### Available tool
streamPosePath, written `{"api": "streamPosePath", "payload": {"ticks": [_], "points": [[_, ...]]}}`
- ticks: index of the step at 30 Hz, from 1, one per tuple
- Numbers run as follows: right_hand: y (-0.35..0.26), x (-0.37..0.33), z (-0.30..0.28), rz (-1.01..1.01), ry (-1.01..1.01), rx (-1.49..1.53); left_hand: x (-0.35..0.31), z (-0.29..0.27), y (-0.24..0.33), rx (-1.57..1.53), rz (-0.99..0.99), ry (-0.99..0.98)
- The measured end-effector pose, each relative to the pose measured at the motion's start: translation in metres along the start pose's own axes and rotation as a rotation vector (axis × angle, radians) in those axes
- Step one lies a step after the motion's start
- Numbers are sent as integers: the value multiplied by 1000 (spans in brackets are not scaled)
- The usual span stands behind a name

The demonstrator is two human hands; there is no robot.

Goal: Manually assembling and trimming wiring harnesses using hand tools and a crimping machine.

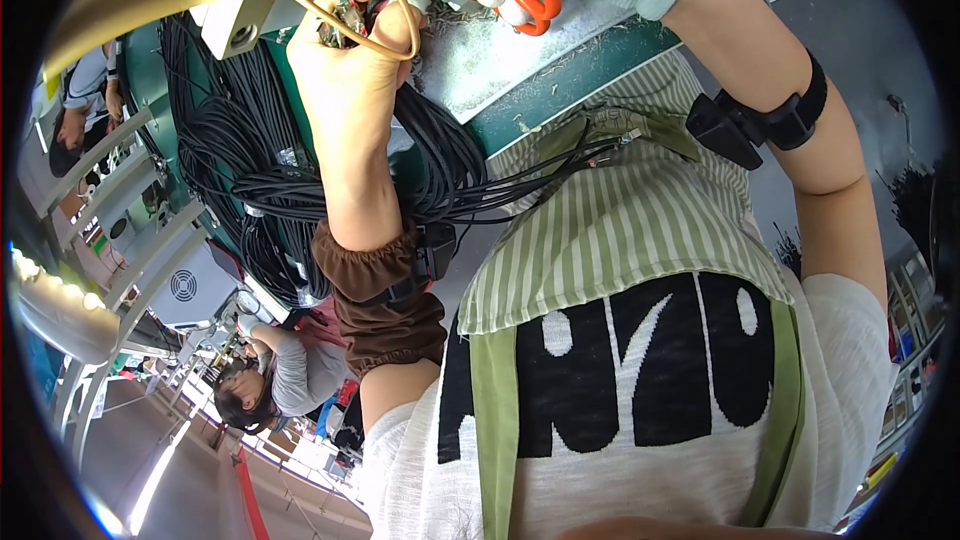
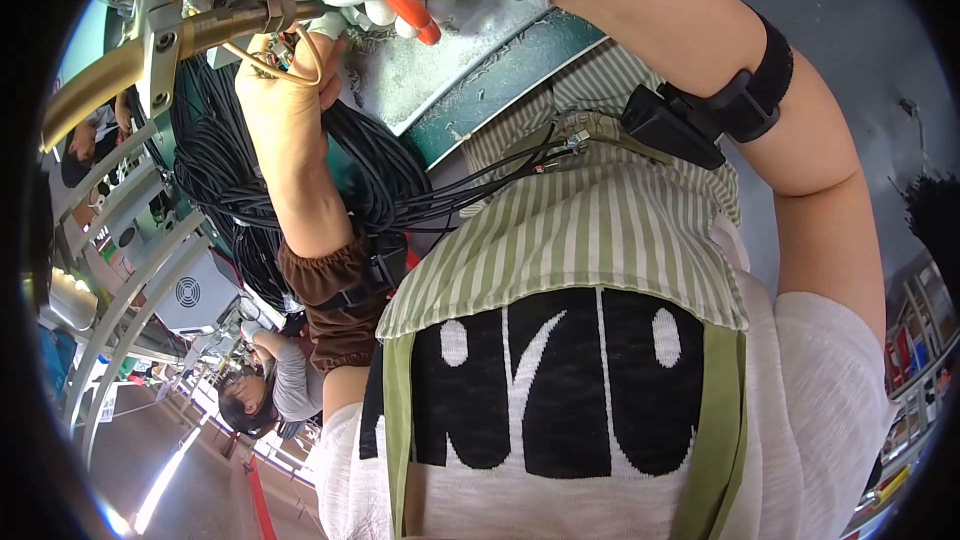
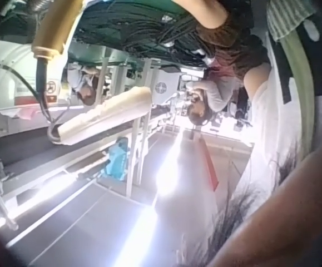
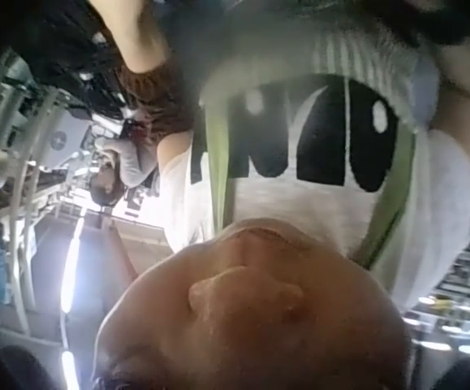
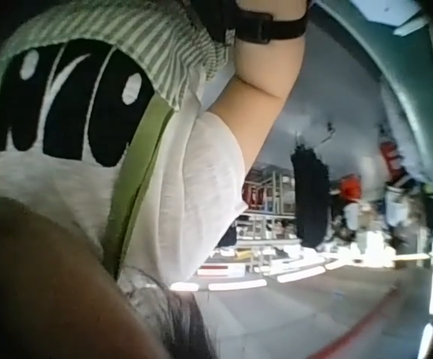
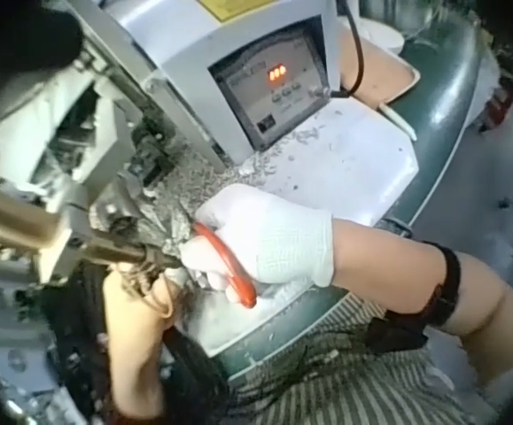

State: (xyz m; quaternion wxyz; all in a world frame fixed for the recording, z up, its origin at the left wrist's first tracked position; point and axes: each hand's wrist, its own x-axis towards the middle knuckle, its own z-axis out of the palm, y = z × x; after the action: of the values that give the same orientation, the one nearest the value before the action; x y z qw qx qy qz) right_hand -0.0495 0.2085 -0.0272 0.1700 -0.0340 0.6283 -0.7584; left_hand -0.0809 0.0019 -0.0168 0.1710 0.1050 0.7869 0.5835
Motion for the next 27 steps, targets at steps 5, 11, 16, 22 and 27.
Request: {"api": "streamPosePath", "payload": {"ticks": [5,11,16,22,27], "points": [[9,5,-3,-111,-15,-12,4,3,-1,-49,20,-29],[4,-7,1,-197,174,-293,5,-8,-7,-243,-59,-255],[-24,-76,-2,78,304,-320,-34,-18,-19,-290,-18,189],[-35,-84,31,-212,381,-775,-66,17,24,31,-174,-302],[-11,-63,41,-590,271,-870,-65,21,21,19,1,-363]]}}
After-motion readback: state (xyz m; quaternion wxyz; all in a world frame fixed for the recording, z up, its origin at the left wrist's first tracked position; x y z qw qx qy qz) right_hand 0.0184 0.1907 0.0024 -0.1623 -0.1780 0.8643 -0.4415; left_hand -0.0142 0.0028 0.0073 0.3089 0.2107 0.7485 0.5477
